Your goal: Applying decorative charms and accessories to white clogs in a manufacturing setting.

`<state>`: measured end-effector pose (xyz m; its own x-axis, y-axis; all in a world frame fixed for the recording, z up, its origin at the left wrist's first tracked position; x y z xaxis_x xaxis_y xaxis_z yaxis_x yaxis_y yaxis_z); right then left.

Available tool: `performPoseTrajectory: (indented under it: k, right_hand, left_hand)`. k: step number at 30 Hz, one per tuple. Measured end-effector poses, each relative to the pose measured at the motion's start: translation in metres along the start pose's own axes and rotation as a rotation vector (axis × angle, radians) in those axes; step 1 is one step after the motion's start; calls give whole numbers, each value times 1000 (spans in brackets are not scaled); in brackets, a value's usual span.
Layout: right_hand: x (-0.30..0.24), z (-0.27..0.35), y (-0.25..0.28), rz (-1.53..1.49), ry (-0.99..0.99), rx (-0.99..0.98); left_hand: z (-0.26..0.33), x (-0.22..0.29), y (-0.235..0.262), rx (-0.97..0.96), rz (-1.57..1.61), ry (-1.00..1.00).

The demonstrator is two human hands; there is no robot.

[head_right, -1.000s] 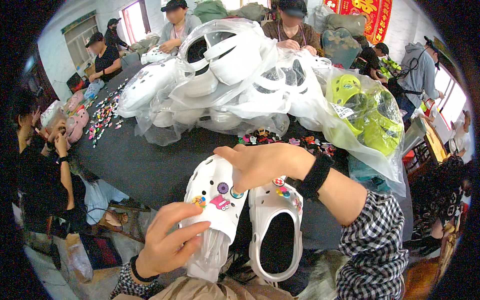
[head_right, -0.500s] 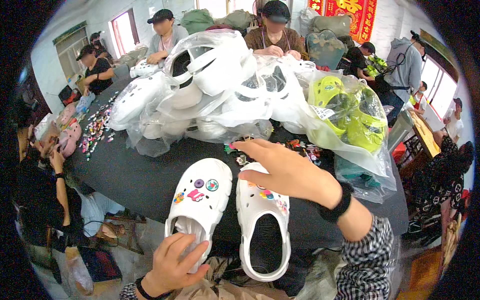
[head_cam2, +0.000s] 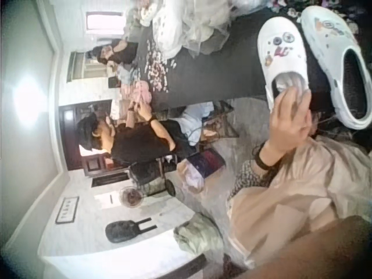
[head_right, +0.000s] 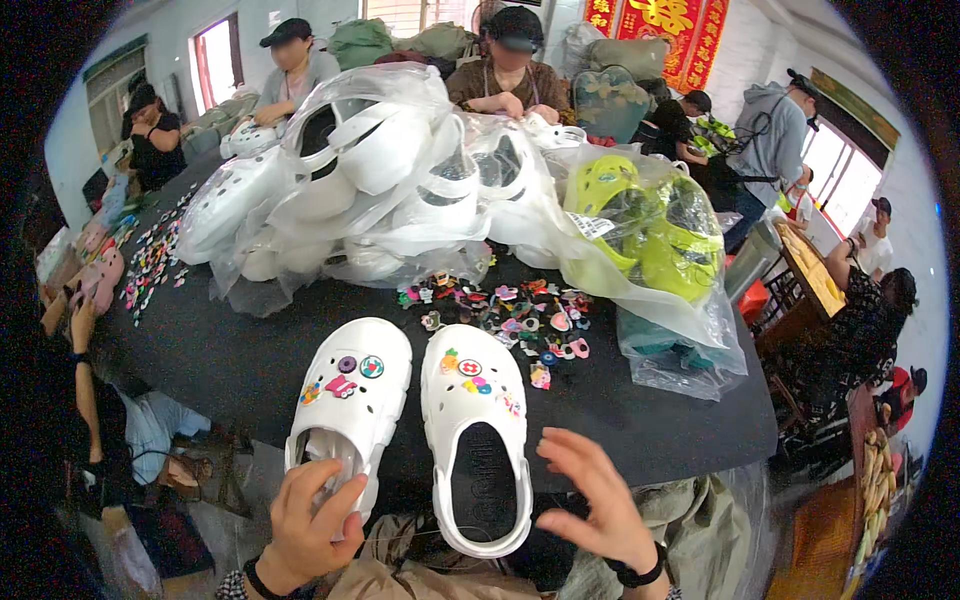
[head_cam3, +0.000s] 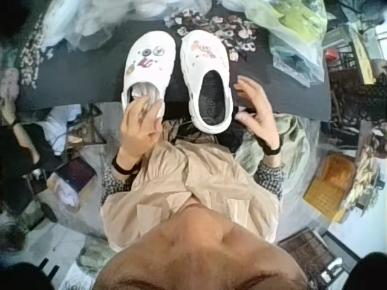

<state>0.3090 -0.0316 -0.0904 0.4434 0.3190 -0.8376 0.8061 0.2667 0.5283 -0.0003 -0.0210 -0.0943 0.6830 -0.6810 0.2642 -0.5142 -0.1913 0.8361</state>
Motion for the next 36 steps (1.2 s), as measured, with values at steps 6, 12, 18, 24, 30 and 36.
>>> performPoseTrajectory:
  k: [6,12,18,24,30,36]
  right_hand:
    - [15,3,-40,54,142,-172]
    - [9,2,-52,154,103,-130]
    - [9,-5,-62,182,103,-86]
    - [-1,-12,-78,281,90,-64]
    - [-14,-17,-86,425,160,6]
    - [-18,-20,-89,402,153,115]
  left_hand:
    - [10,-3,-7,-50,9,99]
    - [4,-4,-5,-81,41,100]
    - [-7,3,-5,-139,-86,70]
    - [-14,6,4,-174,67,128]
    - [-18,2,12,-241,163,175]
    - [-18,11,4,-415,-12,116]
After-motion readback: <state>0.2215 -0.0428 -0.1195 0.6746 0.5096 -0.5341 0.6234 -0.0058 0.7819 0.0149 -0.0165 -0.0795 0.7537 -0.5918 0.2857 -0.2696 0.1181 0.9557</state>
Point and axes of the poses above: each hand's wrist, its own z-axis away from the middle knuckle, its own y-axis out of the back of the hand, x = y × z, the point moved 5 cm from there along -z, towards the middle knuckle, and after that the axes turned 9 degrees about -x, right-handed, at the moved point
